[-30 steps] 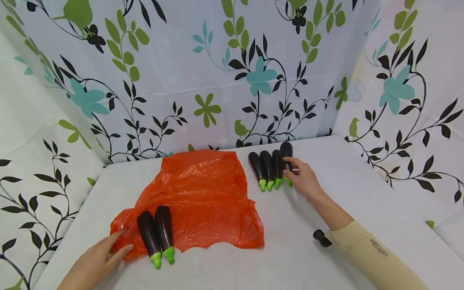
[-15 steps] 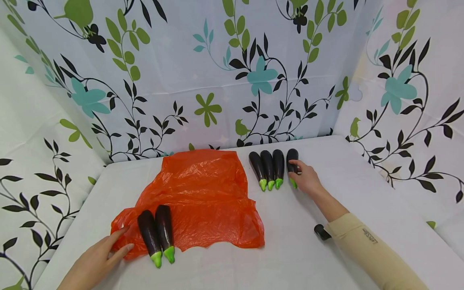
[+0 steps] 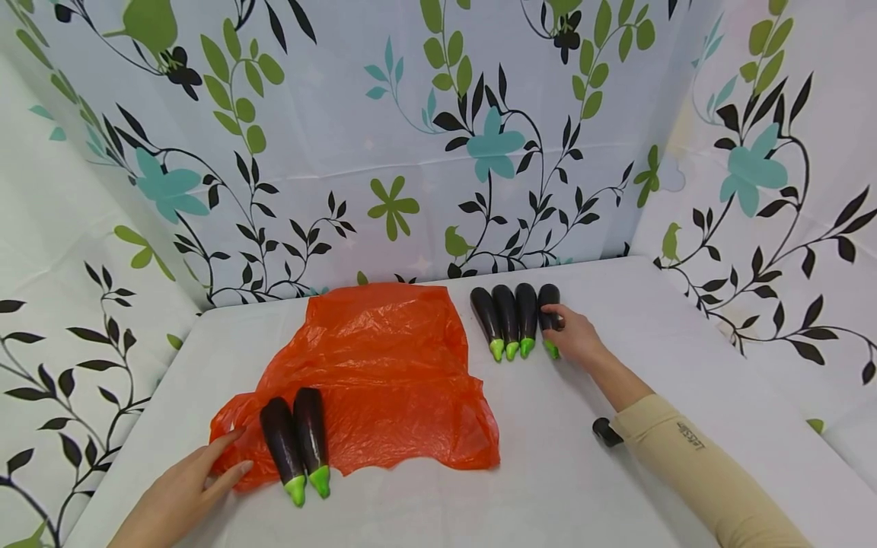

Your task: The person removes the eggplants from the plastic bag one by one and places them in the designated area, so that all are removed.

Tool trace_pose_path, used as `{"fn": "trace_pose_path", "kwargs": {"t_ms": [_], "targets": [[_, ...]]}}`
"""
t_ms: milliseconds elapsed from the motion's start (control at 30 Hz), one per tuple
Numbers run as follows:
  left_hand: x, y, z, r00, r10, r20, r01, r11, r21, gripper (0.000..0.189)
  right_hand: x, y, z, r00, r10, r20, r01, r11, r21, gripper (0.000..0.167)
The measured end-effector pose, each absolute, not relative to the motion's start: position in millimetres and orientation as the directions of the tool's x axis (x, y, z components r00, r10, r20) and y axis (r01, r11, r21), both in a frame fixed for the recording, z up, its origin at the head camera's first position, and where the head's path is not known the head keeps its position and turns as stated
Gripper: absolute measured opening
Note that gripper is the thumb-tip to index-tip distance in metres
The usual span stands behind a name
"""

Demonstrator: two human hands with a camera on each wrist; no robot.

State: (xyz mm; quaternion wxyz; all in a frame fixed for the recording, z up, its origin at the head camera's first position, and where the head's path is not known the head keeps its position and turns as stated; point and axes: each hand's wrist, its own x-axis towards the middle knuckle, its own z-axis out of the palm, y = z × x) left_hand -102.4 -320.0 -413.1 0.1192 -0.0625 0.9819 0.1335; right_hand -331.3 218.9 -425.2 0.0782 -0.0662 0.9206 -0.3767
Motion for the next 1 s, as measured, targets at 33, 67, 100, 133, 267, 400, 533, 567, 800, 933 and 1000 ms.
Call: {"fn": "trace_pose_path", "kwargs": {"t_ms": [33,67,100,133,267,400,533,567,800,933,1000], "targets": [[-102,-320,-413,-0.964,-0.091,-0.251,-0.155,0.956,0.248,0.084,-331,219,-425,-0.978,-0.182,-0.098,-0.061,0.706,-0.706,0.055],[-102,-320,-413,-0.964,-0.09,-0.251,-0.154,0.956,0.248,0.084,-331,218,-425,-0.978,-0.184,-0.101,-0.06,0.705,-0.707,0.055],[-102,-320,-413,-0.964,-0.09,-0.251,-0.155,0.956,0.249,0.084,-331,218,-425,-0.977,-0.189,-0.103,-0.062,0.704,-0.707,0.055],[-102,-320,-413,-0.964,-0.09,-0.251,-0.154,0.956,0.249,0.084,-331,218,-425,-0.976,-0.191,-0.105,-0.061,0.704,-0.708,0.055],[-102,-319,-413,-0.964,-0.09,-0.25,-0.154,0.955,0.251,0.084,-330,218,-423,-0.974,-0.197,-0.108,-0.061,0.696,-0.716,0.055],[-102,-319,-413,-0.964,-0.089,-0.249,-0.154,0.955,0.252,0.084,-329,218,-422,-0.974,-0.194,-0.115,-0.052,0.689,-0.723,0.055],[-102,-319,-413,-0.965,-0.088,-0.246,-0.151,0.956,0.251,0.084,-328,220,-419,-0.976,-0.181,-0.118,-0.041,0.69,-0.723,0.056],[-101,-319,-413,-0.966,-0.088,-0.245,-0.15,0.957,0.25,0.083,-327,221,-417,-0.977,-0.179,-0.117,-0.039,0.688,-0.725,0.057],[-102,-320,-414,-0.966,-0.088,-0.242,-0.149,0.957,0.247,0.083,-320,219,-405,-0.98,-0.17,-0.102,-0.035,0.655,-0.755,0.061],[-102,-320,-414,-0.964,-0.091,-0.249,-0.154,0.957,0.247,0.085,-311,212,-399,-0.98,-0.177,-0.087,-0.046,0.634,-0.772,0.063],[-102,-320,-414,-0.963,-0.093,-0.252,-0.157,0.956,0.249,0.086,-304,207,-396,-0.98,-0.185,-0.071,-0.06,0.62,-0.782,0.063]]}}
